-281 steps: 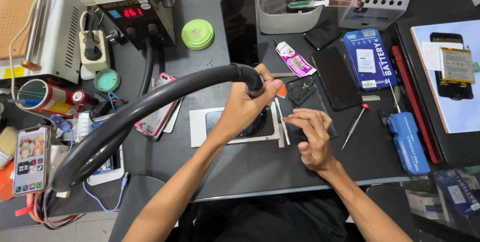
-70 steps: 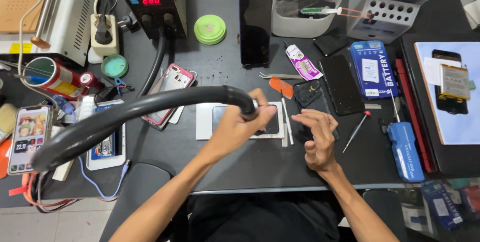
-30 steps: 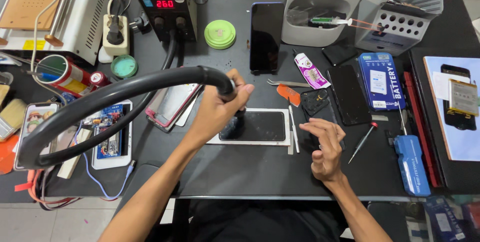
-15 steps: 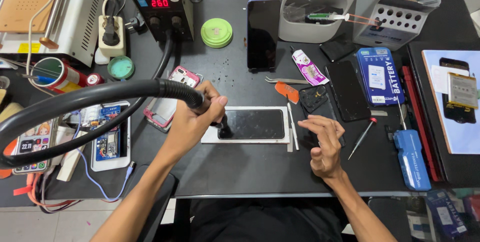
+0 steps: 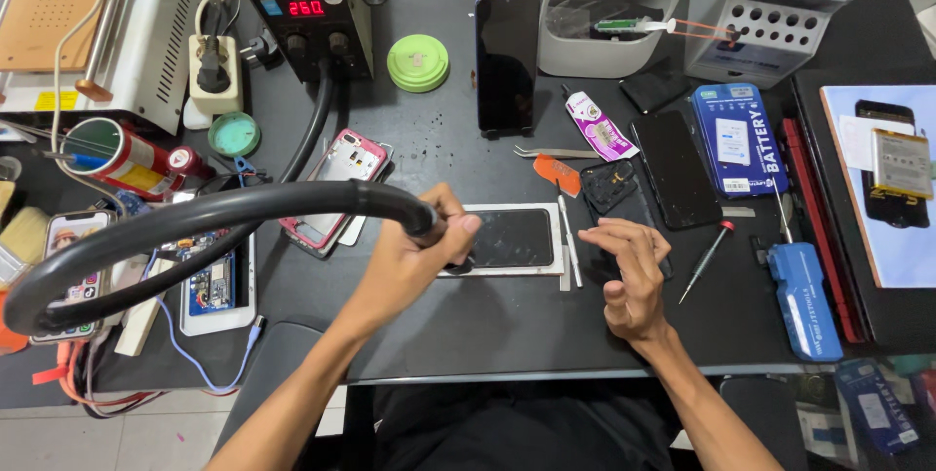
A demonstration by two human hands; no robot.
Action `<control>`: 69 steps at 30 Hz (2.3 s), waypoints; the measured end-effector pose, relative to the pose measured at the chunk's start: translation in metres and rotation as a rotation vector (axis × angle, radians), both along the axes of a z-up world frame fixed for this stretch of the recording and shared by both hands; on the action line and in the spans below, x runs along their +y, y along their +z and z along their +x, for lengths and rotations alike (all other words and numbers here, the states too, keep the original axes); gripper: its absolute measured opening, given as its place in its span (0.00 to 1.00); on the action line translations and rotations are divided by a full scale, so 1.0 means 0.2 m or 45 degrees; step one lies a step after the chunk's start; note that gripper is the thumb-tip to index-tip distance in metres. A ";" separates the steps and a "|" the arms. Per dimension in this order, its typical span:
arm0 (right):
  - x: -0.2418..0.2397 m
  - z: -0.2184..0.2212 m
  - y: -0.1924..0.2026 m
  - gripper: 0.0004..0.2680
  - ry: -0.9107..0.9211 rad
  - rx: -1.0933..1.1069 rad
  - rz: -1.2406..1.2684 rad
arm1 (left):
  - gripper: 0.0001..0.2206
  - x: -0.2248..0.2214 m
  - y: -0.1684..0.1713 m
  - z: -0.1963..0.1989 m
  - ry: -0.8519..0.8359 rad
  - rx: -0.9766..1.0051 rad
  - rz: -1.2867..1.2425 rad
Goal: The person uses a heat gun to warm the edges of a smartphone, then uses a metal prying tool to separate the screen from the frame. They repeatedly apply heat and pry along the sides and corners to loosen the adhesive and lift the display.
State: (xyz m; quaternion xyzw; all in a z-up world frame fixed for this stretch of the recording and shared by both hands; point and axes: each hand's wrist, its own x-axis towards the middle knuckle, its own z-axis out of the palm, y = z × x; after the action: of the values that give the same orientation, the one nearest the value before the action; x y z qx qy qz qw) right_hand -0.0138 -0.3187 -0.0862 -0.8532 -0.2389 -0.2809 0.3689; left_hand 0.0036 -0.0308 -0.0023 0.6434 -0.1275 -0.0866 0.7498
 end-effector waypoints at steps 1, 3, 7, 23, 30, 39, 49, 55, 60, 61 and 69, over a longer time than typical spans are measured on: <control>0.00 0.00 0.00 0.30 0.002 -0.001 0.003 | 0.11 -0.03 0.00 0.01 -0.009 -0.007 0.005; 0.00 0.00 0.00 0.30 0.002 0.000 0.004 | 0.11 -0.08 0.00 0.02 -0.032 -0.005 0.011; -0.01 0.00 0.00 0.30 0.008 -0.003 0.001 | 0.11 -0.21 -0.01 0.06 -0.089 -0.017 -0.019; -0.01 0.00 0.01 0.29 0.015 0.016 0.000 | 0.10 -0.45 -0.04 0.23 -0.104 -0.169 -0.043; -0.01 0.00 0.00 0.30 0.008 -0.010 -0.007 | 0.09 -0.23 -0.03 0.28 0.073 -0.268 0.019; 0.00 0.01 0.00 0.30 0.008 -0.027 -0.009 | 0.11 0.12 0.00 0.23 0.194 -0.231 0.042; 0.00 0.00 0.00 0.30 -0.004 -0.012 0.000 | 0.10 0.16 -0.02 0.05 0.157 -0.097 0.089; 0.00 0.00 -0.01 0.30 -0.003 -0.013 -0.013 | 0.11 0.03 -0.02 -0.01 0.042 -0.024 0.117; 0.00 0.00 0.00 0.30 0.013 0.012 -0.011 | 0.11 -0.11 -0.01 0.00 -0.045 -0.022 0.110; 0.00 0.00 0.00 0.30 0.018 0.021 -0.012 | 0.11 -0.14 0.00 0.01 -0.070 -0.034 0.100; 0.03 0.01 -0.01 0.14 -0.099 0.126 -0.192 | 0.12 -0.36 0.03 0.09 -0.178 -0.160 0.039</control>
State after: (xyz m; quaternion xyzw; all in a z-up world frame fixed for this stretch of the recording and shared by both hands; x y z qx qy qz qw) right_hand -0.0114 -0.3130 -0.0885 -0.8999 -0.2077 -0.2339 0.3038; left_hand 0.0215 -0.1028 0.0031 0.6486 -0.2174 -0.1001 0.7226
